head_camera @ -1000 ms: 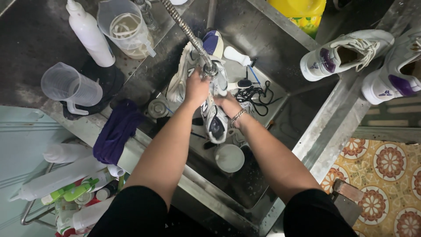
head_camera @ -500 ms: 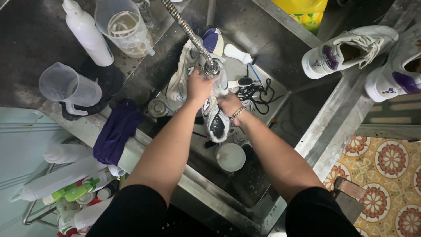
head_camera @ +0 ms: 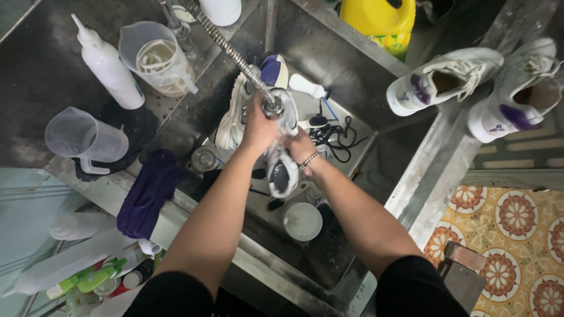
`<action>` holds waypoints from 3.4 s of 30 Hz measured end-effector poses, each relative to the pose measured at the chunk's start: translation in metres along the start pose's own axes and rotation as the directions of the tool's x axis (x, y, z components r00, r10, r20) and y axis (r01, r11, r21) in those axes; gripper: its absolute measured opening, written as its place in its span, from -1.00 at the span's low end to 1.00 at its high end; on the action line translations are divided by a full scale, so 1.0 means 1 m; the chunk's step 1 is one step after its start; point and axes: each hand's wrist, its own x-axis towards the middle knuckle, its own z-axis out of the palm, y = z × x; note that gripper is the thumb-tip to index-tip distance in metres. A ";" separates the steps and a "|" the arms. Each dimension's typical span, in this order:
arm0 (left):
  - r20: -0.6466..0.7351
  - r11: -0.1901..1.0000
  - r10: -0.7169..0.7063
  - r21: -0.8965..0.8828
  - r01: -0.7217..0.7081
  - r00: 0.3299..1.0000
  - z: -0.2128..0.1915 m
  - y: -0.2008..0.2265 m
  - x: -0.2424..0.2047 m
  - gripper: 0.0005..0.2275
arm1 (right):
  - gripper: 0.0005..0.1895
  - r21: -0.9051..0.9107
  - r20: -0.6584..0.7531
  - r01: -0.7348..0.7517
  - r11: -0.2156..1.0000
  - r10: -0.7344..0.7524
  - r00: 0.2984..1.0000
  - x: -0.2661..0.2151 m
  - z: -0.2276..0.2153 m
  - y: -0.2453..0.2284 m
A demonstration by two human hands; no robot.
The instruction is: Washing and scrubbing sneakers in a utility sink using water, soap, and a brush.
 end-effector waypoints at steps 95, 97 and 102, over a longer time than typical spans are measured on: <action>0.409 0.631 -0.498 -0.434 0.643 0.764 0.039 0.088 -0.068 -0.75 | -0.69 -0.082 -0.775 0.567 0.820 -0.410 0.480 -0.112 -0.057 -0.142; 0.482 0.602 -0.393 -0.509 0.615 0.783 0.048 0.071 -0.072 -0.80 | -0.67 -0.107 -0.761 0.554 0.826 -0.427 0.489 -0.117 -0.055 -0.142; 0.211 0.987 -0.020 -0.149 0.052 0.977 0.039 0.089 -0.070 -0.86 | -0.71 -0.313 -0.661 0.590 0.745 -0.617 0.428 -0.124 -0.048 -0.146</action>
